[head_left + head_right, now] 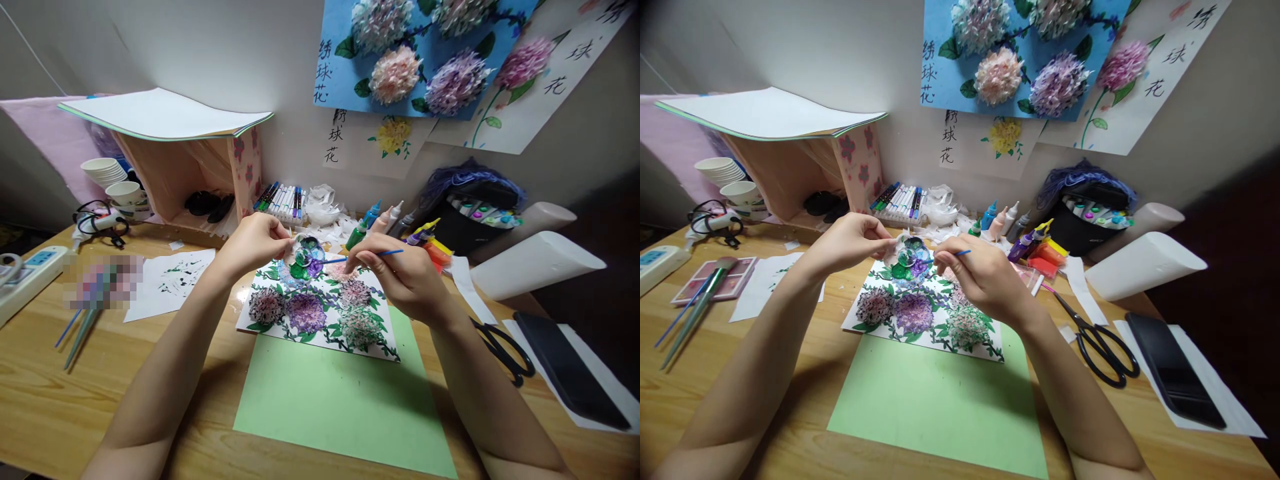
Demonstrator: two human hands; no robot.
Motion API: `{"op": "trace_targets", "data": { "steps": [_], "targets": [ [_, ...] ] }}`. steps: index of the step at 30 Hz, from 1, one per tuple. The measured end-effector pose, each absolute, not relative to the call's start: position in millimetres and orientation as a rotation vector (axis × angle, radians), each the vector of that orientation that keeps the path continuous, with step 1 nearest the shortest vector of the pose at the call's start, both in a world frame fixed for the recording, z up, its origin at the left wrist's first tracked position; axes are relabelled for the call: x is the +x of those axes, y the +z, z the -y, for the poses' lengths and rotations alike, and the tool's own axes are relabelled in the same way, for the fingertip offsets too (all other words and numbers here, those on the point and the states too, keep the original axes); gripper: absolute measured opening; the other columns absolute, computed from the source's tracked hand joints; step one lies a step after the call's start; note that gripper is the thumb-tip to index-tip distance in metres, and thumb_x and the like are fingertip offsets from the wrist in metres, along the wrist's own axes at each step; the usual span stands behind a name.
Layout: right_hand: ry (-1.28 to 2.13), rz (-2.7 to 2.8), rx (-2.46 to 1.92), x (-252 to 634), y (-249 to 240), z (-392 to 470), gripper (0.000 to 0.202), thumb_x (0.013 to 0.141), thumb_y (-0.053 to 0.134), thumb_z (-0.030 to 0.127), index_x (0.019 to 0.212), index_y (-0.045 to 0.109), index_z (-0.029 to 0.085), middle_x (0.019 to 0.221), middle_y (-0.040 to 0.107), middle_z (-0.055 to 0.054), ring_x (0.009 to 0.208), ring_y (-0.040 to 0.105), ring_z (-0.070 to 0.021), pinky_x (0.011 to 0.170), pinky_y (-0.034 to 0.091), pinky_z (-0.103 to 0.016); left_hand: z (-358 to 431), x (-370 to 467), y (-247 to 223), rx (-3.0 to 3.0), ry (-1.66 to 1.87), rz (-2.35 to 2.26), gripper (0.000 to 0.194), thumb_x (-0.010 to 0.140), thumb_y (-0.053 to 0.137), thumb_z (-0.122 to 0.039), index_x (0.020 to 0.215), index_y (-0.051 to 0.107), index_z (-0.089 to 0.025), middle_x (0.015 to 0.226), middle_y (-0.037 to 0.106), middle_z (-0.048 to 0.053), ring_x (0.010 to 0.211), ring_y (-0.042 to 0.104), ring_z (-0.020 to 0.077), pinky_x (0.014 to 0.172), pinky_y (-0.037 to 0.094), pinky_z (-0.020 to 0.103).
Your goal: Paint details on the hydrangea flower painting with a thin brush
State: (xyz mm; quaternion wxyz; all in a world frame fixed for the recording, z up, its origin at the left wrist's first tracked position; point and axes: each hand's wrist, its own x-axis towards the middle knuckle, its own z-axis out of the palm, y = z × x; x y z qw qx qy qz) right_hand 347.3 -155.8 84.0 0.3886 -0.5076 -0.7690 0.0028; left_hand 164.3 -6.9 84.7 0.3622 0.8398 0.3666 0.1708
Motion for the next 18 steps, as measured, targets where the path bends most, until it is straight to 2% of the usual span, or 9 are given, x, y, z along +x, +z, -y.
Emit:
{"op": "trace_targets", "data": {
  "steps": [7, 18],
  "targets": [
    [0.100, 1.969, -1.285, 347.4, 85.2, 157.5, 0.023, 0.095, 0.038, 0.020, 0.082, 0.057, 0.019, 0.074, 0.063, -0.003, 0.072, 0.059, -0.0133, 0.071, 0.045, -0.029, 7.3, 164.6, 85.0, 2.159, 0.432, -0.953, 0.019, 0.072, 0.061, -0.031, 0.064, 0.065, -0.014, 0.062, 0.069, 0.007, 0.057, 0.065, 0.0159, 0.051, 0.046, 0.025],
    [0.006, 1.958, -1.317, 350.0, 85.7, 156.8, 0.023, 0.094, 0.039, 0.023, 0.080, 0.056, 0.019, 0.074, 0.063, -0.003, 0.074, 0.058, -0.0151, 0.072, 0.045, -0.032, 5.0, 163.6, 82.9, 2.171, 0.443, -0.919, 0.019, 0.071, 0.062, -0.031, 0.065, 0.066, -0.014, 0.061, 0.069, 0.007, 0.056, 0.063, 0.0150, 0.051, 0.046, 0.024]
  ]
}}
